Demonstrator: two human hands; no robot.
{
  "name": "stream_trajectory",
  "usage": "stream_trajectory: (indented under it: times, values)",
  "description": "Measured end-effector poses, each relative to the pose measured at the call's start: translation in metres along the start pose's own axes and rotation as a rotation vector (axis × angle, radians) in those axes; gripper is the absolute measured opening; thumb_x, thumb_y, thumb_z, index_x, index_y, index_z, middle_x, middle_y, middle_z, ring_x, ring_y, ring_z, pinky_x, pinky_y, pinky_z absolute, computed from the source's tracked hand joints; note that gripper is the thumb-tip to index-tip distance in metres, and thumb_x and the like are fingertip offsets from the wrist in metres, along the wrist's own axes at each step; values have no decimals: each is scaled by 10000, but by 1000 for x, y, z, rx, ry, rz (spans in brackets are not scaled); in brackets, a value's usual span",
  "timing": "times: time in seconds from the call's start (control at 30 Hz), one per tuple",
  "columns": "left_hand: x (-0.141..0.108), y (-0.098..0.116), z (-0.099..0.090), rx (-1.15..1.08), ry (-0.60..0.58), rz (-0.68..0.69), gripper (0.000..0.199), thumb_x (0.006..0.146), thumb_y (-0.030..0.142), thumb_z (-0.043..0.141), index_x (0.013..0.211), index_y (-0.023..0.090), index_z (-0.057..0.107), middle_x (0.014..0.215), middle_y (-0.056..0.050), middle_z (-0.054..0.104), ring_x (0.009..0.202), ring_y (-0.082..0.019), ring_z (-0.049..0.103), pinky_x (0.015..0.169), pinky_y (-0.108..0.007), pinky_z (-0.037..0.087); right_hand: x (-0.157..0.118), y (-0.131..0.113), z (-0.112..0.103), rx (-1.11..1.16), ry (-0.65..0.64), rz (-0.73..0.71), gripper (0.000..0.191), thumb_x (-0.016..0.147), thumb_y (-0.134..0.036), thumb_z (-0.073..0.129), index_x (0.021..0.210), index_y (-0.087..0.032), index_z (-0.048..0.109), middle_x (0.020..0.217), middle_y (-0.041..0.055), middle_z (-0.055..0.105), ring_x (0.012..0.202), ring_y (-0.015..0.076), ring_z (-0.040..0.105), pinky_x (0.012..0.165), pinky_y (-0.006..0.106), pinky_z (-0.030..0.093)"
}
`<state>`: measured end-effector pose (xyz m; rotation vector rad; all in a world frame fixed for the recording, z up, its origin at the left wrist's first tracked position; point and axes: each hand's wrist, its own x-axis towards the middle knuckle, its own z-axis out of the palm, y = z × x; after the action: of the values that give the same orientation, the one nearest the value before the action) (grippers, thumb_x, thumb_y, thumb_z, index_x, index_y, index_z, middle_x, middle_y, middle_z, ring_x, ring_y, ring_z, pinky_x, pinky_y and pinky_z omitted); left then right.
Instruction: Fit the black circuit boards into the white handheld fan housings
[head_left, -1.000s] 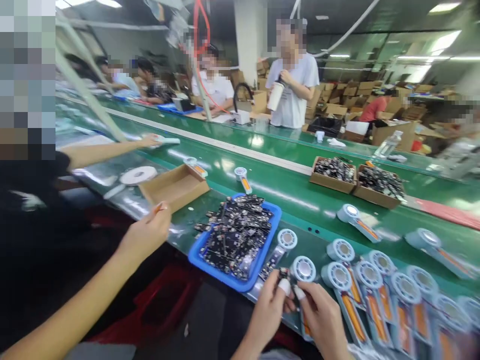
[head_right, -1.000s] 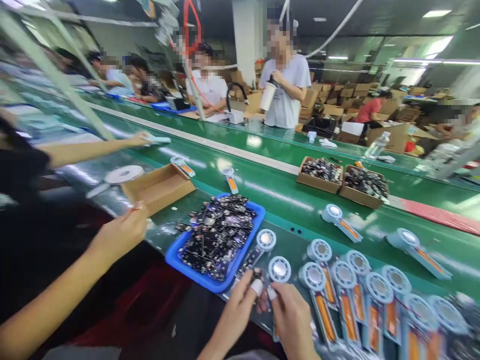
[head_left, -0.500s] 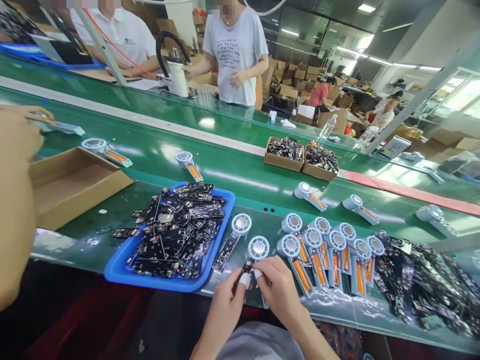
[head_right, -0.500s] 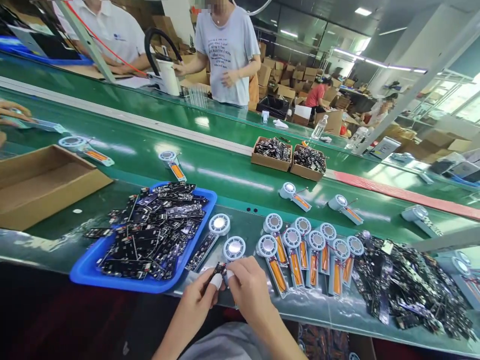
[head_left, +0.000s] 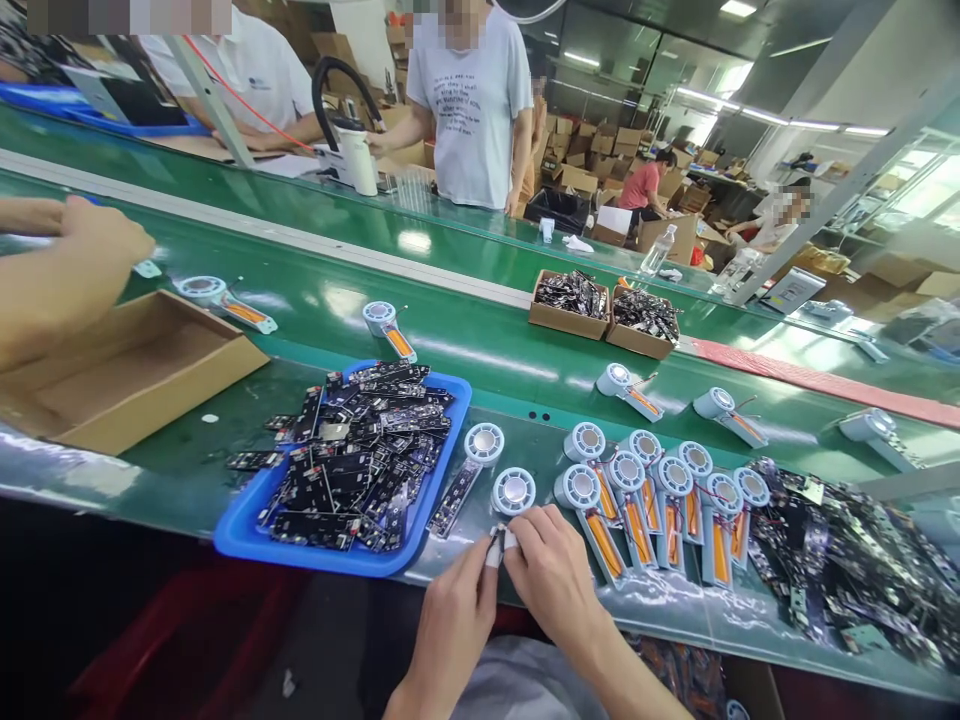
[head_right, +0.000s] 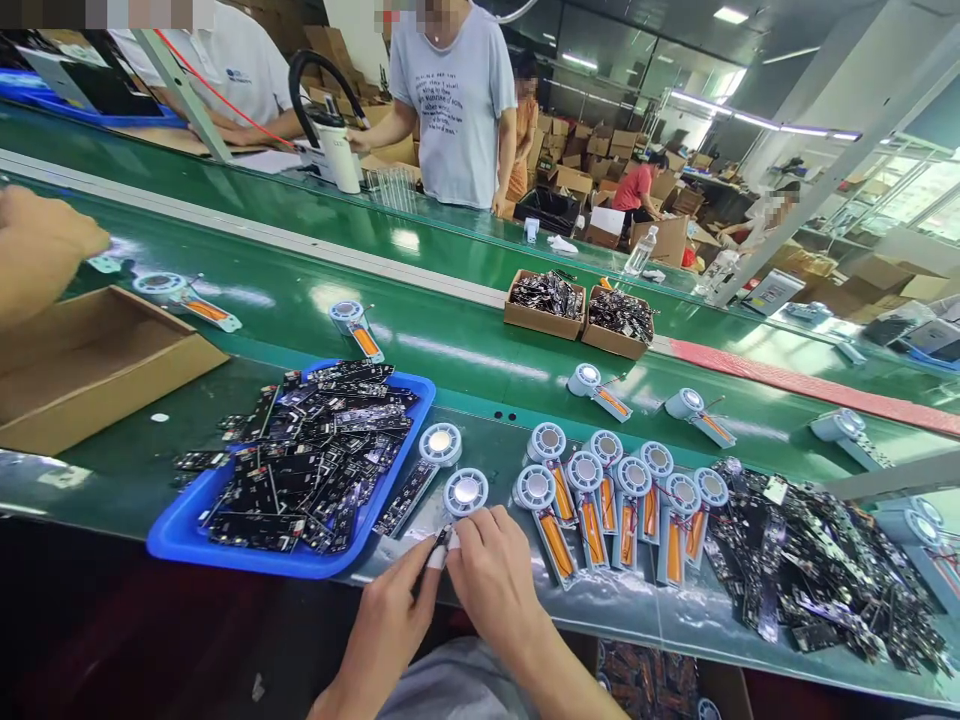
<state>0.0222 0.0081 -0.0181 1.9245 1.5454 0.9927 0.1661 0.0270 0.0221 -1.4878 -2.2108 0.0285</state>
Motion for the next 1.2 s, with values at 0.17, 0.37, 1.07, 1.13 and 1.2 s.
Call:
stream_trajectory:
  times: [0.17,0.37,1.07,1.13,1.2]
  values:
    - [-4,-7,-3,131,10,193,356,997,196,365,1131,160,692,1004,-131,804,876,-256,787,729,-320,638,1,-4,-2,-19,-48,28,175,888,-48,558,833,-203,617,821,35,659,742,207,572,662,310,461]
    - [5,-11,-18,66,-43,250,352,994,157,367,1156,145,679,978,-125,797,864,-254,785,722,-312,632,2,9,-8,190,-121,32,196,933,-46,549,972,-201,663,928,43,708,836,193,643,749,278,513]
    - [18,-16,-32,19,-147,306,364,958,138,374,1086,170,712,982,-101,807,849,-237,788,718,-294,632,11,29,-13,425,-242,-96,275,964,-86,502,1136,-203,682,1030,88,717,959,220,656,855,337,554]
    - [19,-15,-33,-32,-139,221,360,963,175,390,1102,178,722,1013,-90,809,883,-230,786,751,-285,627,12,30,-20,462,-237,-20,293,967,-106,523,1199,-226,657,1031,72,720,961,215,661,864,338,550]
    - [18,-13,-33,-75,-119,107,360,971,242,400,1103,175,729,984,-87,812,855,-231,784,740,-289,625,11,31,-30,478,-208,61,347,971,-109,498,1270,-234,621,1077,76,713,997,218,662,889,350,544]
